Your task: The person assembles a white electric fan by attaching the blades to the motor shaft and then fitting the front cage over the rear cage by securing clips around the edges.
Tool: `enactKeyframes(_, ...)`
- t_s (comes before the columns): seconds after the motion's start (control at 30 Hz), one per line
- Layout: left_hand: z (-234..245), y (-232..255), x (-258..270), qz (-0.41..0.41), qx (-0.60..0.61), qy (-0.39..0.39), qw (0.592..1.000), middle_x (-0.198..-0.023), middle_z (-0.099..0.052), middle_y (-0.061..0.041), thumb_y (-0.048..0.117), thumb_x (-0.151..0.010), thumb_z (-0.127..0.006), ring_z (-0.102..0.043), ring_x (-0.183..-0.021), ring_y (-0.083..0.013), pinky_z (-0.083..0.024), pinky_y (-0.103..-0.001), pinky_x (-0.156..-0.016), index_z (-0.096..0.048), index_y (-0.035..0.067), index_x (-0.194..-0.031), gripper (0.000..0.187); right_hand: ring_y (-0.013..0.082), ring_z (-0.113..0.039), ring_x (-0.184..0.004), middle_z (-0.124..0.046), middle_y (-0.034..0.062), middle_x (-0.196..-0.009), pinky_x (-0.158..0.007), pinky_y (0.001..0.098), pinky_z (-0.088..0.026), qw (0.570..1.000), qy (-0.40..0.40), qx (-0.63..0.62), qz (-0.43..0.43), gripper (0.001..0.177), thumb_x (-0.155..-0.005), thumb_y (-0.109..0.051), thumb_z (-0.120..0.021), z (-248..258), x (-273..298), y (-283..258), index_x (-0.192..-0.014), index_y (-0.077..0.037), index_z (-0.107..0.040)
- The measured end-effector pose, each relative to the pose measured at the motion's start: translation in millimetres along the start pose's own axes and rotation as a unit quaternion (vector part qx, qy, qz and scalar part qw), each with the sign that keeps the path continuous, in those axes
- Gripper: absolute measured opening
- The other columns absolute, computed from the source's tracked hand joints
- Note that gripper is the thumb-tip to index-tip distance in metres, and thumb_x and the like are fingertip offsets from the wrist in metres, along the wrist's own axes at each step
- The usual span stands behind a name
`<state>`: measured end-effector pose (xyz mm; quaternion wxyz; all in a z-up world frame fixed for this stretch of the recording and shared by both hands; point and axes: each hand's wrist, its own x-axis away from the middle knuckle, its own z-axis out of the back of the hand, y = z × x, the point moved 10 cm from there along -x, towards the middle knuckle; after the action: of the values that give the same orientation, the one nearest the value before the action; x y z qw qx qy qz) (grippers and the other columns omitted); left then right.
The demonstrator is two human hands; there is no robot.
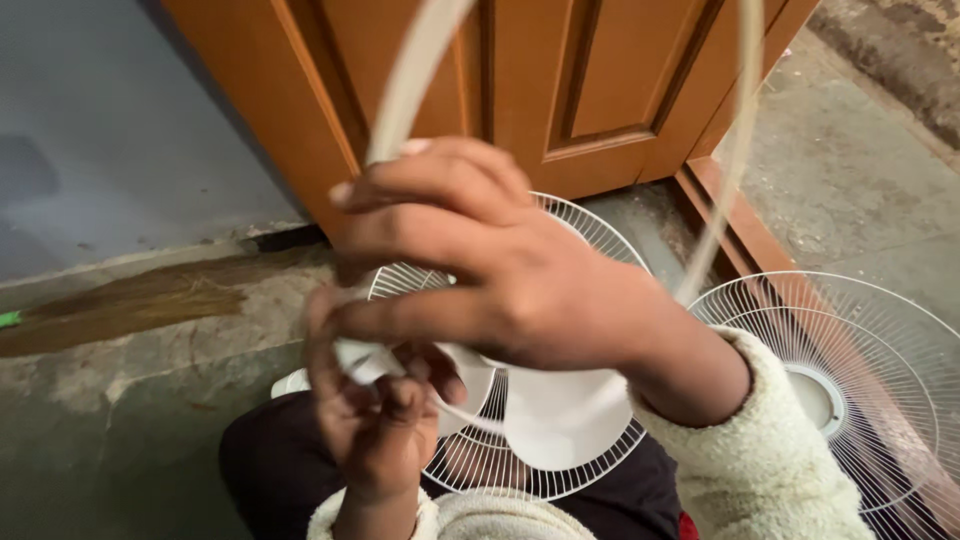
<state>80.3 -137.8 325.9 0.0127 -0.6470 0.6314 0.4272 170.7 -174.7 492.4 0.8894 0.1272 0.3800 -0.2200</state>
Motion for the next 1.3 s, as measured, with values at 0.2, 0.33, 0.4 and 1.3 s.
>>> enactKeyframes(0.2,53.9,35.5,27.9,-0.16,-0.263,0.069,0.949,-0.127,-0.063,-0.01,0.011,-0.095,-0.076,-0.062,-0.104,-0.0166,-0.055,-0.032,-0.093,-0.047,0.007,-0.143,0.056,0.0289,-0.058,-0.13,-0.067,0.0062,-0.125,-0.104,0.0438,-0.05,0.99,-0.005,-0.13,0.055,0.021,-0.096,-0.014,-0.078,-19.6,-17.2,-25.8,-0.116,-0.01,-0.079)
enactKeyframes(0.33,82.4,25.2,42.0,-0.084,-0.35,0.086,0.929,-0.106,-0.07,-0.011,0.001,-0.097,-0.074,-0.067,-0.091,-0.013,-0.055,-0.026,-0.084,-0.059,-0.006,-0.139,0.045,0.029,-0.069,-0.114,-0.069,0.0114,-0.117,-0.095,0.0429,-0.058,0.968,-0.021,-0.247,0.035,0.016,-0.085,-0.007,-0.077,-48.6,-10.6,-15.0,-0.099,0.0,-0.074)
enactKeyframes(0.4,78.5,25.1,48.3,-0.135,-0.33,0.084,0.93,-0.12,-0.069,-0.014,-0.002,-0.097,-0.074,-0.068,-0.105,-0.0174,-0.057,-0.03,-0.094,-0.052,-0.004,-0.144,0.053,0.0287,-0.071,-0.116,-0.068,0.0111,-0.118,-0.097,0.0417,-0.059,0.964,-0.036,-0.26,0.034,0.017,-0.088,-0.006,-0.076,-59.0,-1.8,-13.1,-0.103,-0.001,-0.074)
enactKeyframes(1.3,73.7,36.1,54.6,-0.097,-0.043,0.022,0.994,-0.132,-0.065,-0.031,0.009,-0.115,-0.049,-0.068,-0.121,-0.0396,-0.055,-0.056,-0.11,-0.066,0.011,-0.138,0.028,0.0253,-0.062,-0.102,-0.059,0.013,-0.108,-0.087,0.0342,-0.054,0.925,0.235,-0.115,-0.274,0.032,-0.075,-0.011,-0.086,-87.6,80.5,-47.3,-0.101,-0.002,-0.071)
